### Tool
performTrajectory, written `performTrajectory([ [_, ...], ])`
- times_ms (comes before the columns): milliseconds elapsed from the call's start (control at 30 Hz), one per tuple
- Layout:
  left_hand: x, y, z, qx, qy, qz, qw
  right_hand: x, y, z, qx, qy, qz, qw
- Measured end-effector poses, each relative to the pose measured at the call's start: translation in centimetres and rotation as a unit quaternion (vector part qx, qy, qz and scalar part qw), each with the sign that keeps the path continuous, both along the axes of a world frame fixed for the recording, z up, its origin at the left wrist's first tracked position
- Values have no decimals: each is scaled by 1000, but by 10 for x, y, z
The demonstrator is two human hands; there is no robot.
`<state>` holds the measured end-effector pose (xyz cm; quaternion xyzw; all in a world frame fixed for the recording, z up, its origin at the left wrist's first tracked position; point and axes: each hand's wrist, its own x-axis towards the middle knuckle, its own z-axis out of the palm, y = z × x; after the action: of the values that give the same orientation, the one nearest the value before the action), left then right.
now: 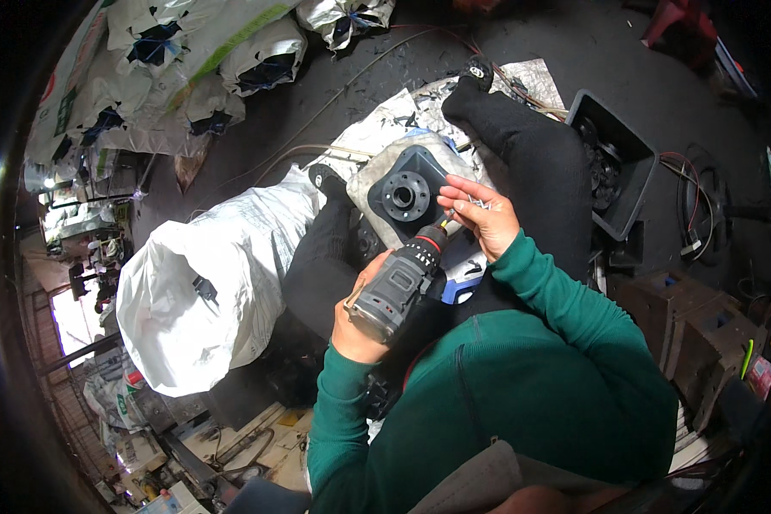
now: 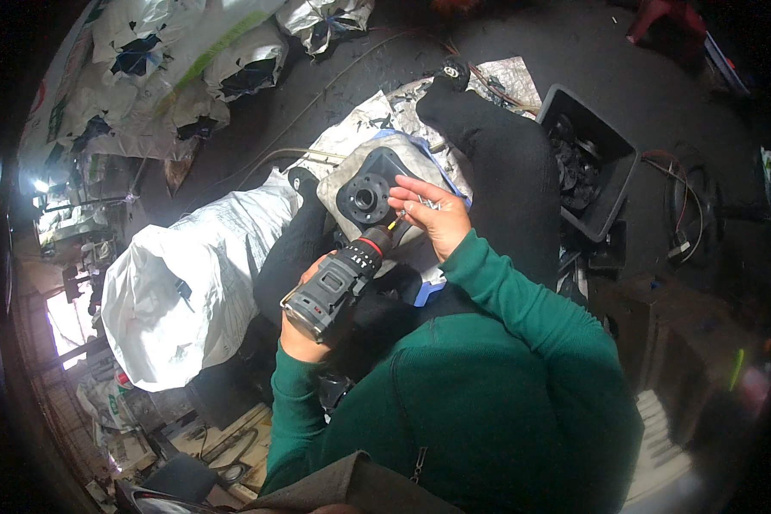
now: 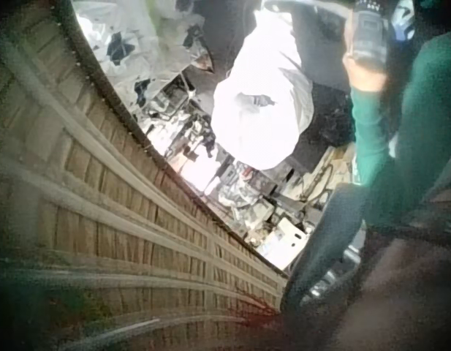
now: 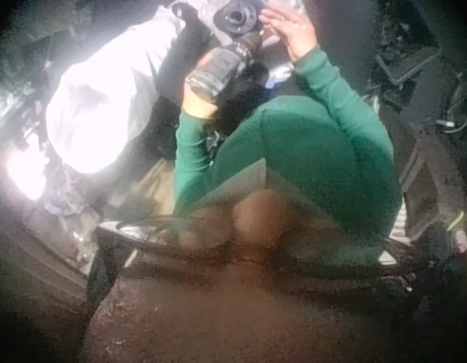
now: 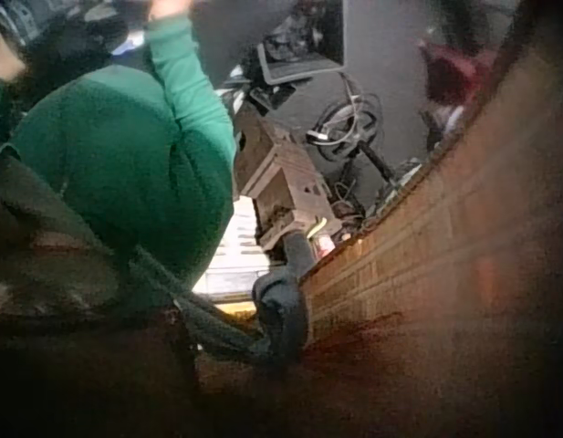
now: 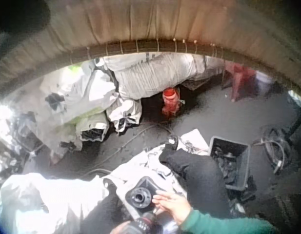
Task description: The person sits on the floor and uses a cordless drill to make holes in a black plastic component. They repeatedly insert screws into the holes and drill them in, then remove the screws and repeat the process on the same component.
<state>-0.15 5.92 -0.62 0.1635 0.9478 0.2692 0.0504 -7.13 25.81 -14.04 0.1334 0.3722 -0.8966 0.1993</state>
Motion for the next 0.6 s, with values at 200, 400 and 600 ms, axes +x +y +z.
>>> performTrajectory([
  [200, -5, -8, 2, -15, -34, 5, 999, -2, -4, -1, 44, 15, 40, 998],
  [400, -9, -12, 7, -8, -51, 12, 999, -5, -11, -5, 10, -24, 67, 997],
  [600, -16, -20, 18, -30, -83, -9, 996, -12, -15, -8, 1, -42, 113, 993],
])
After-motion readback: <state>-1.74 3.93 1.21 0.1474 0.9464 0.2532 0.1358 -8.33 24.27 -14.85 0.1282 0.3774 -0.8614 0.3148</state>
